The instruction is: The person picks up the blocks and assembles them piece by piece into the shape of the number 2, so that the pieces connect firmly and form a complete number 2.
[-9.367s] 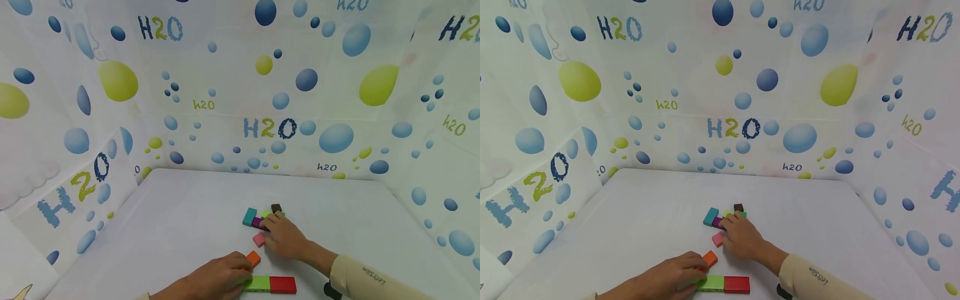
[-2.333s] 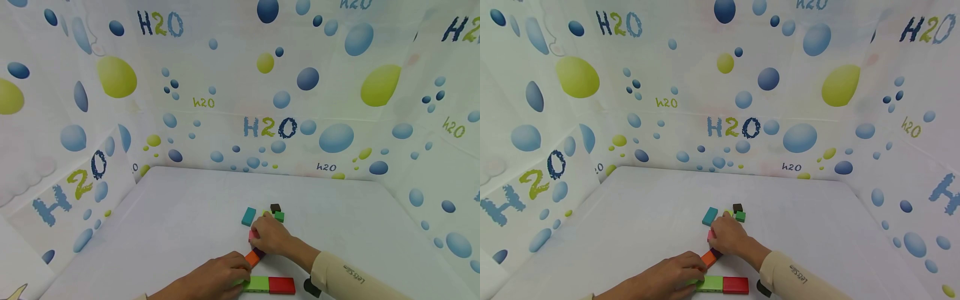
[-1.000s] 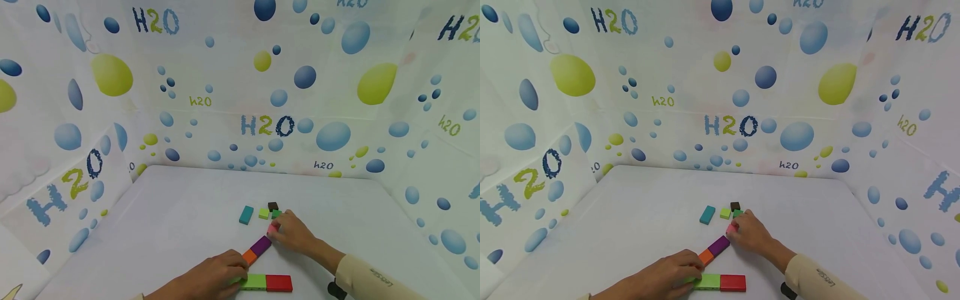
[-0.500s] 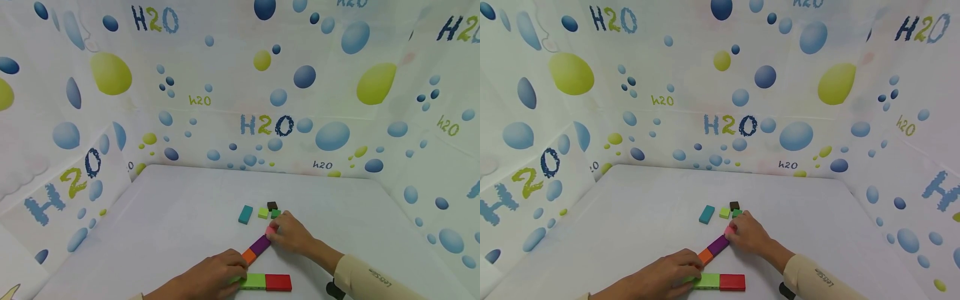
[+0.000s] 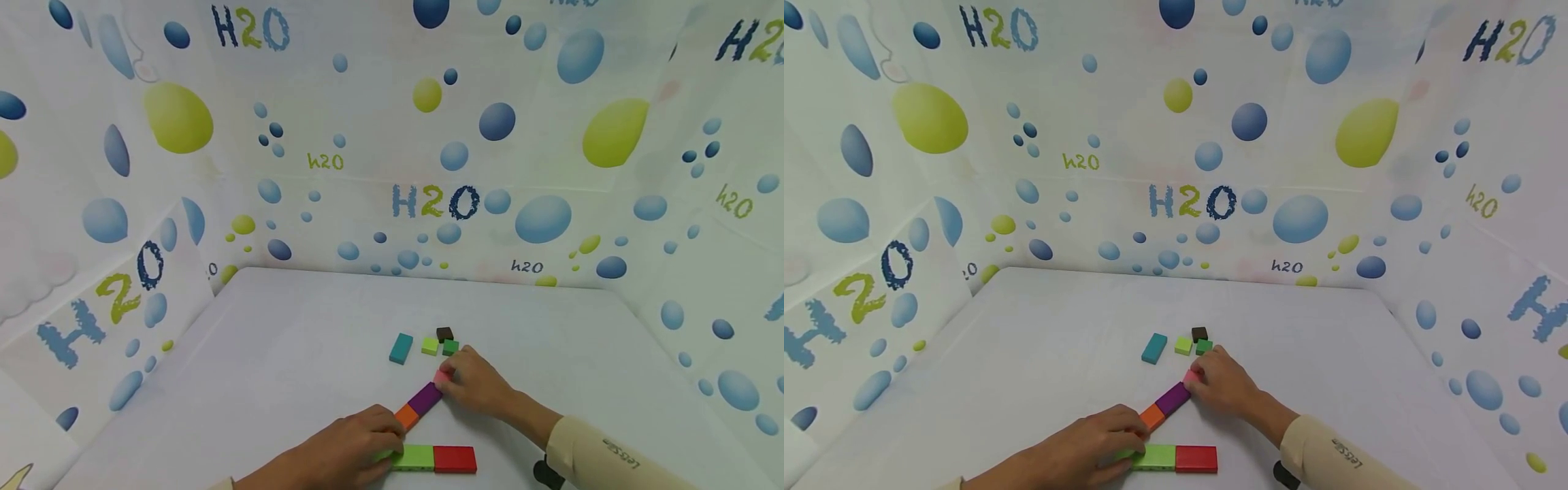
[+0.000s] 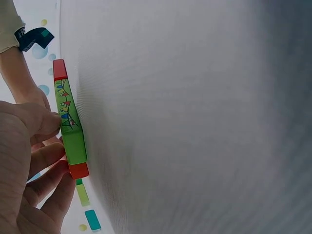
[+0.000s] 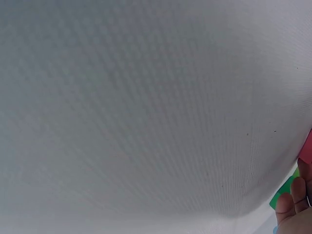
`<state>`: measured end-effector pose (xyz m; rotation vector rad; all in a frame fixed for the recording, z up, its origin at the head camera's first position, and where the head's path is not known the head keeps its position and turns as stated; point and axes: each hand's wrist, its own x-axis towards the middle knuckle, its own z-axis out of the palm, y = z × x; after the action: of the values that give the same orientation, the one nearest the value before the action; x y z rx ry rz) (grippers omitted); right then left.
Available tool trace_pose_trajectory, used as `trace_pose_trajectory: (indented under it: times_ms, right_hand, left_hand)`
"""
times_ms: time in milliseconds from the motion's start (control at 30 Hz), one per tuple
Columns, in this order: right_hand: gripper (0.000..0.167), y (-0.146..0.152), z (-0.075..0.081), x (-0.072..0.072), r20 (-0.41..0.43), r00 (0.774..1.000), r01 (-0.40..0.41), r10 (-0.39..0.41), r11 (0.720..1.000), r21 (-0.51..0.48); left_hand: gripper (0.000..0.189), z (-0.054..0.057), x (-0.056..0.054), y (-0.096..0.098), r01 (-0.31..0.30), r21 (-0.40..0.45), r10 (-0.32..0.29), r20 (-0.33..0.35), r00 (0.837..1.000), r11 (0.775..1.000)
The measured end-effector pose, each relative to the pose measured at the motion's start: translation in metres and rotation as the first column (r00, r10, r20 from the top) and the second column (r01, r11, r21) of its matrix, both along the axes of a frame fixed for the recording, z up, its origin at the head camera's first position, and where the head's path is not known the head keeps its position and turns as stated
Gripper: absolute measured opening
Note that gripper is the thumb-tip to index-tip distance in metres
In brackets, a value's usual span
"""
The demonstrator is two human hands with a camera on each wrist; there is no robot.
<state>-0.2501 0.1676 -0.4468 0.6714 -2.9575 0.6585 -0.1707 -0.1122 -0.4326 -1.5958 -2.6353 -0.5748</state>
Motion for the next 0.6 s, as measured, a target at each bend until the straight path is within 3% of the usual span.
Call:
trace_pose_trajectory:
  times_ms: [600]
  right_hand:
    - [0.018, -0.0019, -0.0006, 0.0011, -0.027, 1.0, 0.001, -0.001, 1.0, -0.025]
  left_hand:
    - [0.016, -0.0011, -0.0003, -0.0002, 0.004, -0.001, -0.004, -0.006, 1.0, 1.0]
